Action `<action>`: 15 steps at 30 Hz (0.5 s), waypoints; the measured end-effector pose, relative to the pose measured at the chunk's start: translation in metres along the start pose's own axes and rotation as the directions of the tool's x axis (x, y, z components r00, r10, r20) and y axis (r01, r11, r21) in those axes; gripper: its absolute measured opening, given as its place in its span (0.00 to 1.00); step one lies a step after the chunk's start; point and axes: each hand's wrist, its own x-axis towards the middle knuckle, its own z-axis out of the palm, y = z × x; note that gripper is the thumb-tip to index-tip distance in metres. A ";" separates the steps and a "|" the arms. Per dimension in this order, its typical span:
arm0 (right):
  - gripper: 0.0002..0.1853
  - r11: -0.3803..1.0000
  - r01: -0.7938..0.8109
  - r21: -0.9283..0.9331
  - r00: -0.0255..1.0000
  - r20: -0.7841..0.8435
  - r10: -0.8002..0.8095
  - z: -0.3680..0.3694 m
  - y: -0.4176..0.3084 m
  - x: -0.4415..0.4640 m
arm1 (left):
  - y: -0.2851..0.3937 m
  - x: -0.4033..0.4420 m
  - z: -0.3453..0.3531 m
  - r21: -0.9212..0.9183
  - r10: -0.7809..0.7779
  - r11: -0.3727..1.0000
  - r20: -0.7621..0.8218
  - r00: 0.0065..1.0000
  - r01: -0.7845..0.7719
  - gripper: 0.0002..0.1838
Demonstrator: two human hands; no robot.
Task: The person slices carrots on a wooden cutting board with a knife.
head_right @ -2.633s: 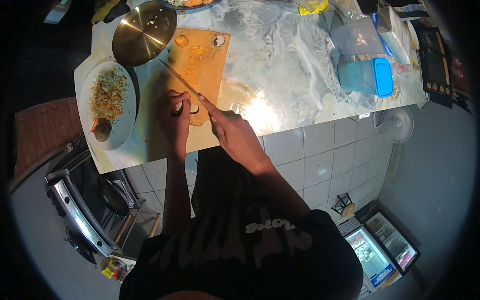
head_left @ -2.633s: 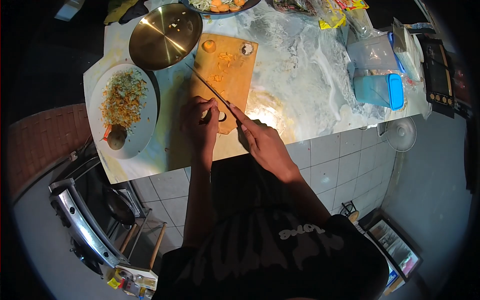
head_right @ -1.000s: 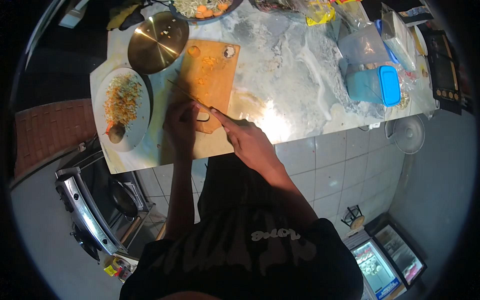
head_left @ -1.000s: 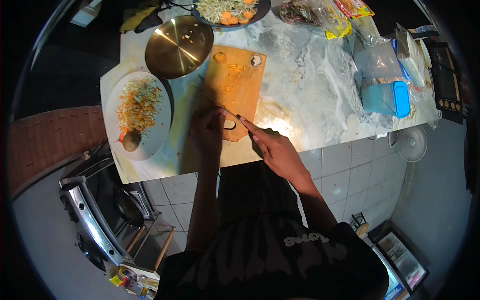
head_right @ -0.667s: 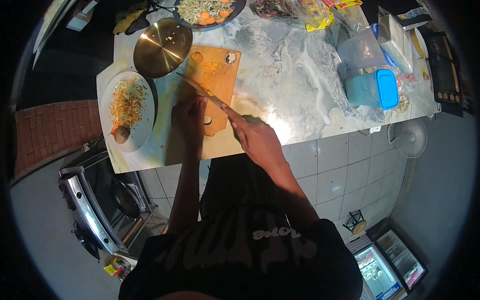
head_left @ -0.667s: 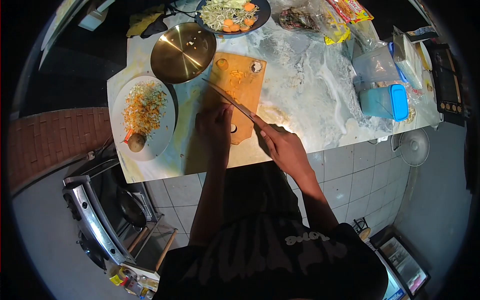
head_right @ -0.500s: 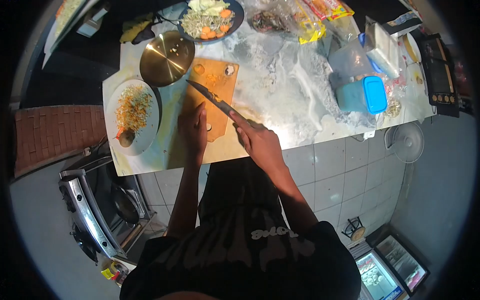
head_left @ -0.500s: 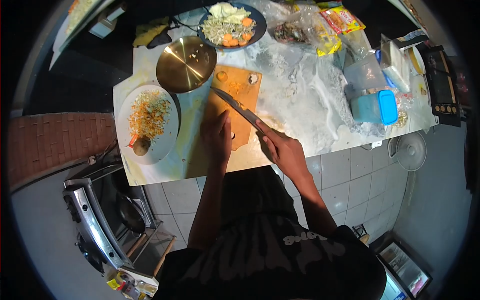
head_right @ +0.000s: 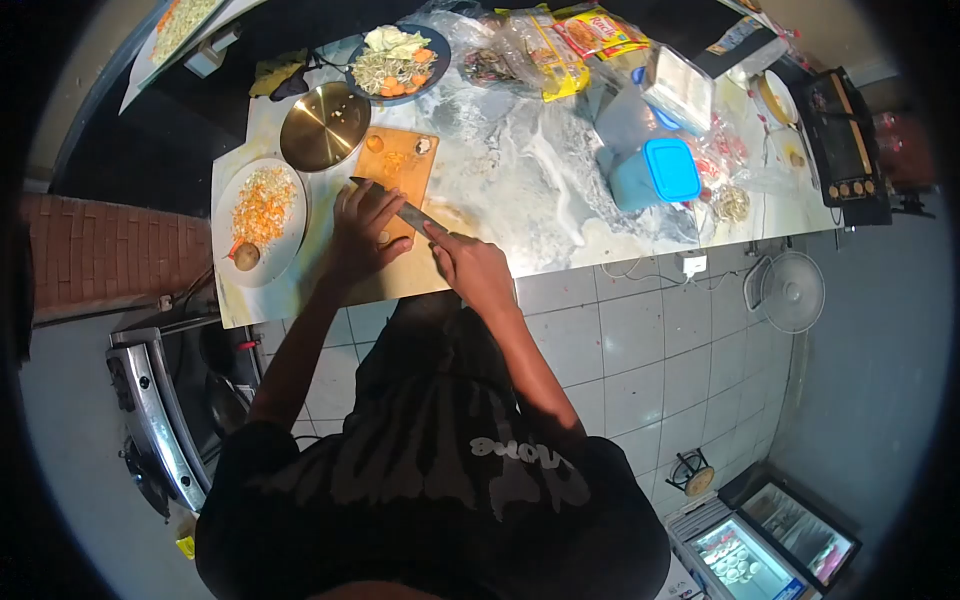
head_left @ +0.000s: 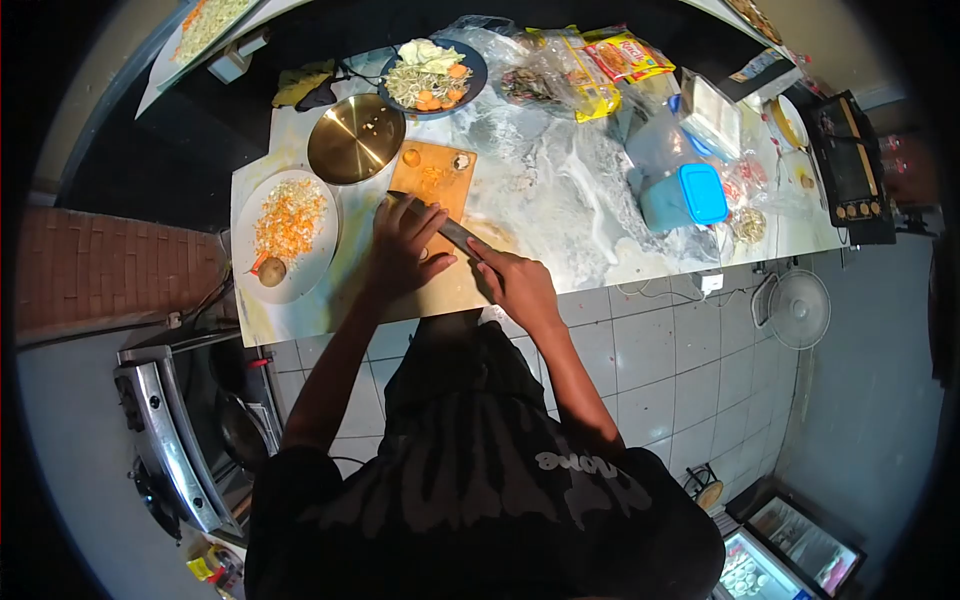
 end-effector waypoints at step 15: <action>0.23 0.899 -0.330 0.288 0.915 -0.137 0.380 -0.021 0.009 -0.079 | -0.069 0.087 -0.005 -0.309 -0.246 0.934 -0.191 0.950 0.180 0.23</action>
